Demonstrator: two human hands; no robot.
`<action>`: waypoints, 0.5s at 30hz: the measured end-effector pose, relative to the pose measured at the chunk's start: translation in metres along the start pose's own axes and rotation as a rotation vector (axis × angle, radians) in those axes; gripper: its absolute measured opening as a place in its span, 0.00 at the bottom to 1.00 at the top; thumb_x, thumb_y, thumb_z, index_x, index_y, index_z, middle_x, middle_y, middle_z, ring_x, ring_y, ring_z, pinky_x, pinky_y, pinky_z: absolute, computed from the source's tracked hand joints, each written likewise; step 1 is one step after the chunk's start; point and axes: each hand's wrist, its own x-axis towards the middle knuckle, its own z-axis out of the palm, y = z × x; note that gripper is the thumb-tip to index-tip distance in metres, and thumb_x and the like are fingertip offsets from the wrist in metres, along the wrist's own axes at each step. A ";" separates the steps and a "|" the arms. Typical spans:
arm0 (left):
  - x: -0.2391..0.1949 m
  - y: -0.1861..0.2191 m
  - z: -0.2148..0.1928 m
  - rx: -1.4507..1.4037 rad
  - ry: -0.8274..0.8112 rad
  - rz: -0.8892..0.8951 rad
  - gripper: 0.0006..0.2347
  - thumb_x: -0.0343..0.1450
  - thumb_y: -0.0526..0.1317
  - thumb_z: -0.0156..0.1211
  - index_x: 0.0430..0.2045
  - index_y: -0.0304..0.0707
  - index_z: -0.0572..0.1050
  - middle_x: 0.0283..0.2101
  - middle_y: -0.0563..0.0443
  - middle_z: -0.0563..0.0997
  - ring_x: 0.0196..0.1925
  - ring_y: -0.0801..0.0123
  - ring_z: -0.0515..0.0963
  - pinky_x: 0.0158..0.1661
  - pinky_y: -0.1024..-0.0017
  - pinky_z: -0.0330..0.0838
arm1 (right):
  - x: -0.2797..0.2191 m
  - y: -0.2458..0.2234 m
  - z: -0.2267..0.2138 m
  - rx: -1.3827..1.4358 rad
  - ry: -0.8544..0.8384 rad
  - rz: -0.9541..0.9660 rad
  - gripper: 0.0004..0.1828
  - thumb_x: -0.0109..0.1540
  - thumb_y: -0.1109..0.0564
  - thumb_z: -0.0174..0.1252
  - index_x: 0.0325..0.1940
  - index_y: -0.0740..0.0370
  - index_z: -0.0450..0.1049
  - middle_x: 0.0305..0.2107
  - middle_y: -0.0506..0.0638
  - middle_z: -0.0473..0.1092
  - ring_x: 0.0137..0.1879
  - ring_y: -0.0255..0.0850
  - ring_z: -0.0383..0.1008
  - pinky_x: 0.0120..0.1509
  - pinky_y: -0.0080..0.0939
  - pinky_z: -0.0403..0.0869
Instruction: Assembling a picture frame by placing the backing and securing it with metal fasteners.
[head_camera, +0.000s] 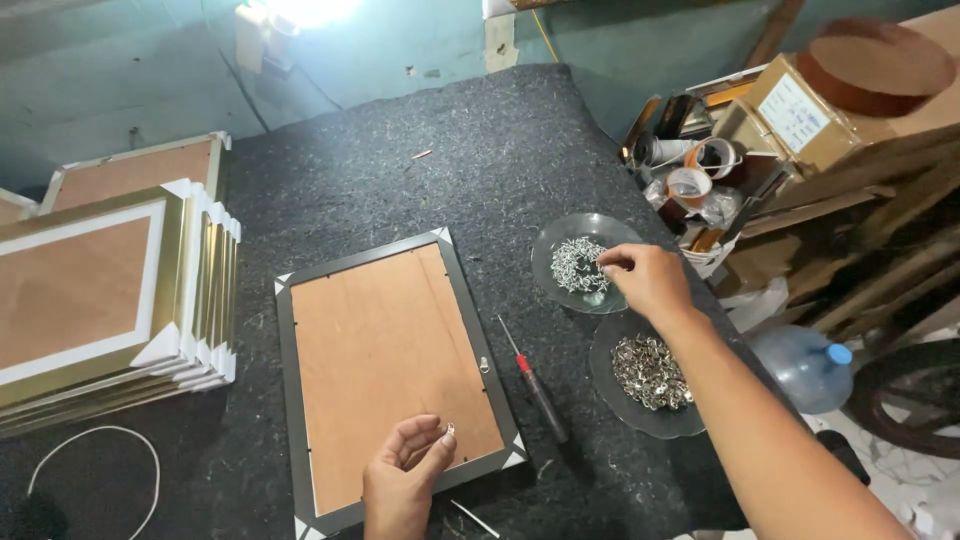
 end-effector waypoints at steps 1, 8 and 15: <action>0.000 -0.003 0.001 -0.006 0.012 0.003 0.12 0.56 0.24 0.61 0.31 0.22 0.74 0.29 0.33 0.80 0.33 0.60 0.78 0.34 0.69 0.74 | 0.000 0.004 0.001 0.059 0.056 -0.072 0.08 0.52 0.54 0.57 0.35 0.47 0.77 0.31 0.41 0.74 0.39 0.36 0.73 0.44 0.38 0.69; -0.024 0.031 0.012 0.024 0.005 -0.024 0.11 0.56 0.26 0.62 0.30 0.23 0.74 0.29 0.37 0.78 0.33 0.64 0.76 0.34 0.70 0.73 | -0.024 -0.005 0.000 0.217 0.176 -0.071 0.05 0.55 0.52 0.55 0.33 0.50 0.75 0.27 0.41 0.72 0.33 0.34 0.69 0.34 0.38 0.65; -0.044 0.078 0.004 0.041 -0.062 0.026 0.09 0.57 0.25 0.60 0.27 0.27 0.73 0.26 0.42 0.76 0.30 0.67 0.76 0.36 0.75 0.70 | -0.116 -0.085 0.012 0.927 -0.195 0.192 0.08 0.54 0.62 0.53 0.37 0.61 0.71 0.28 0.49 0.66 0.29 0.34 0.61 0.33 0.30 0.65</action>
